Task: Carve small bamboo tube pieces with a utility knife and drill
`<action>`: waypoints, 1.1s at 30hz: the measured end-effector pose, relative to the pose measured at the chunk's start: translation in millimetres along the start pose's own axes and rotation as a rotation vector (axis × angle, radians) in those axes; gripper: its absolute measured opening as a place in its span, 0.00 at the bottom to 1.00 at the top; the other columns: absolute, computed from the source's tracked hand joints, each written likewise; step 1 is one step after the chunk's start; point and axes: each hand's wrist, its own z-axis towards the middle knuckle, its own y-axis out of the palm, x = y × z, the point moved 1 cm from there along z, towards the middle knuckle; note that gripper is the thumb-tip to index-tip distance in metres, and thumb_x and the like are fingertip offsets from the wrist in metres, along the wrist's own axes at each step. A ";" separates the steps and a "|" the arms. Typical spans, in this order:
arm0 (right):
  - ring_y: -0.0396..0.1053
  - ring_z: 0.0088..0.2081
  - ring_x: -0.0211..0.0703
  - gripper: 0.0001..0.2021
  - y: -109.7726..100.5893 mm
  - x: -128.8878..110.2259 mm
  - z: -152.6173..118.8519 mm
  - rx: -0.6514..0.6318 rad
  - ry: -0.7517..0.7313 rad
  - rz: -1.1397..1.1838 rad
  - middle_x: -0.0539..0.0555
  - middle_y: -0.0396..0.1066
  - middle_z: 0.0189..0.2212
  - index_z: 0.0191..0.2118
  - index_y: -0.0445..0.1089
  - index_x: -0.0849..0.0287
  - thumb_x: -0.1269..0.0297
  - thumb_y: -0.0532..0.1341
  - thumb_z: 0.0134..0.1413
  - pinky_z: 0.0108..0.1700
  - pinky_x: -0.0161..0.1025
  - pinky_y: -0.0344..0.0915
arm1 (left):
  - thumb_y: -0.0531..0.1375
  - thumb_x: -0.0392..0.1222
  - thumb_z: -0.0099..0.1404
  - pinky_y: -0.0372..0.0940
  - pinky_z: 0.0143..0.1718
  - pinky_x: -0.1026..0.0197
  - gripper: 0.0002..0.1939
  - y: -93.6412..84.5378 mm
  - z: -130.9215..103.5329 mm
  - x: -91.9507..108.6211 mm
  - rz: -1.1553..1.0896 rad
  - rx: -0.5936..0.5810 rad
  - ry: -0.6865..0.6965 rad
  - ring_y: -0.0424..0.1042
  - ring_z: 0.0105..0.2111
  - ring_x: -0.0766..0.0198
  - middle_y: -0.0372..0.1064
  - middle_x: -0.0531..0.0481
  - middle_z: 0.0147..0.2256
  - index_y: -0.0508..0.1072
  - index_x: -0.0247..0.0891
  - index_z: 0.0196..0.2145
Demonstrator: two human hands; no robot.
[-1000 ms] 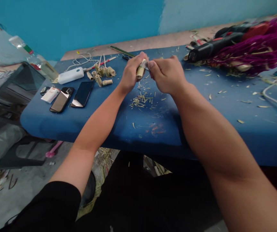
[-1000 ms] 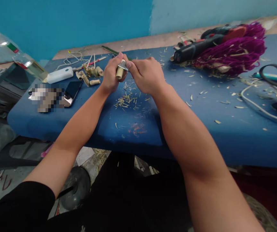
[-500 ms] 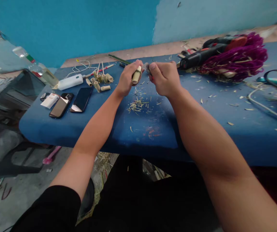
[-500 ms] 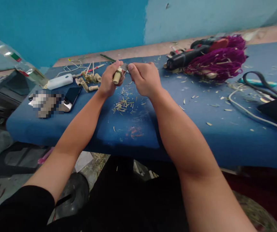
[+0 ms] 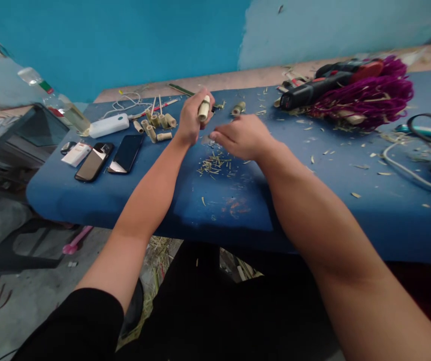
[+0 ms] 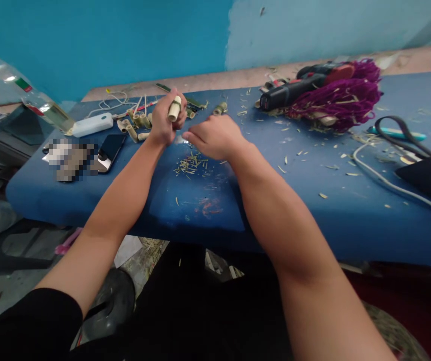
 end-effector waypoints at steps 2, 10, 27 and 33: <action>0.64 0.29 0.47 0.34 1.2 -2.7 -0.2 -0.020 -0.018 0.067 0.53 0.64 0.22 0.27 0.66 0.52 0.30 0.47 0.76 0.40 0.46 0.59 | 0.50 0.80 0.76 0.51 0.23 0.54 0.36 -0.4 1.6 -0.8 -0.002 0.047 0.039 0.54 0.19 0.63 0.54 0.54 0.17 0.66 0.48 0.25; 0.68 0.31 0.48 0.38 -11.0 4.3 -3.8 0.249 0.116 0.174 0.53 0.67 0.24 0.28 0.65 0.50 0.26 0.39 0.75 0.40 0.47 0.61 | 0.57 0.72 0.78 0.62 0.28 0.60 0.35 14.3 -15.4 12.5 0.014 0.005 0.060 0.66 0.25 0.62 0.57 0.53 0.19 0.68 0.43 0.24; 0.64 0.27 0.44 0.39 -10.5 -2.7 -4.2 0.353 0.072 0.290 0.51 0.63 0.22 0.26 0.62 0.50 0.24 0.41 0.74 0.38 0.46 0.60 | 0.61 0.59 0.82 0.46 0.20 0.68 0.27 18.1 -11.7 15.8 -0.161 0.083 -0.072 0.54 0.16 0.74 0.53 0.59 0.19 0.68 0.39 0.29; 0.68 0.30 0.47 0.41 -10.0 -4.7 -4.3 0.276 0.084 0.189 0.53 0.65 0.23 0.29 0.65 0.50 0.21 0.37 0.72 0.39 0.47 0.61 | 0.61 0.60 0.82 0.51 0.23 0.62 0.30 23.4 -14.1 8.1 -0.044 0.014 0.081 0.50 0.18 0.71 0.51 0.59 0.18 0.66 0.41 0.24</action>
